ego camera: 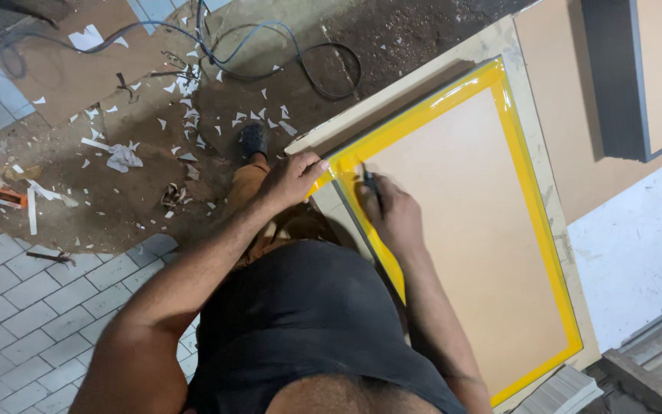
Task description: The person applies yellow tape along the edges of a rectangular board, using a utility knife to cut the tape at corners and ends. They smooth the tape down and repeat the process on multiple sides of the board.
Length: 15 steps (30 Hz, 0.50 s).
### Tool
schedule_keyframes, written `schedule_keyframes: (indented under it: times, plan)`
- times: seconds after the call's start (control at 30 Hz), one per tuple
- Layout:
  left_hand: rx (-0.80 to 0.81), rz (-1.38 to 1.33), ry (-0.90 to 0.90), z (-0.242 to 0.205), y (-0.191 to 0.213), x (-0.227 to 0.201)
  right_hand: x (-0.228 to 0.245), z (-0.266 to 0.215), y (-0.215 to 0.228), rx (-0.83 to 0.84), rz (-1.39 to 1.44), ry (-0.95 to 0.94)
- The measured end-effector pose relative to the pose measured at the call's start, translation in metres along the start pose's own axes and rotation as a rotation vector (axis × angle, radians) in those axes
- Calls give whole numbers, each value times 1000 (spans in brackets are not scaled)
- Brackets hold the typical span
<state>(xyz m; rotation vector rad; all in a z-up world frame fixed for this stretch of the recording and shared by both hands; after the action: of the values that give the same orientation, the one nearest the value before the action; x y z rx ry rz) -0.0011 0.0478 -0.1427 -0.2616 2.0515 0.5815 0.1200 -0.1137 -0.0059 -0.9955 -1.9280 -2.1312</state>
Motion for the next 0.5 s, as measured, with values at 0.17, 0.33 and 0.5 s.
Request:
schedule_keyframes:
  times: [0.17,0.33,0.5]
  plan:
    - [3,49,44,2,0,2,30,20,-21,10,-145,208]
    - [1,88,115,-5,3,-5,25,19,-30,127,-168,167]
    - [-20,37,44,-2,5,-6,25,23,-36,103,-125,155]
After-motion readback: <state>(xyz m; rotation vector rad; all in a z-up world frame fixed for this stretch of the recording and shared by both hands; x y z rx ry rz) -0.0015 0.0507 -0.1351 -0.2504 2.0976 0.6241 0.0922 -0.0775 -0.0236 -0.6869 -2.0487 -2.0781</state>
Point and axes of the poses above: each hand's wrist, its own z-axis towards the middle knuckle, its own y-axis out of the back of the hand, x = y × z, the point moved 4 cm from there along z, towards the middle knuckle, and after that the axes turned 13 degrees about y, right-handed, at the moved point
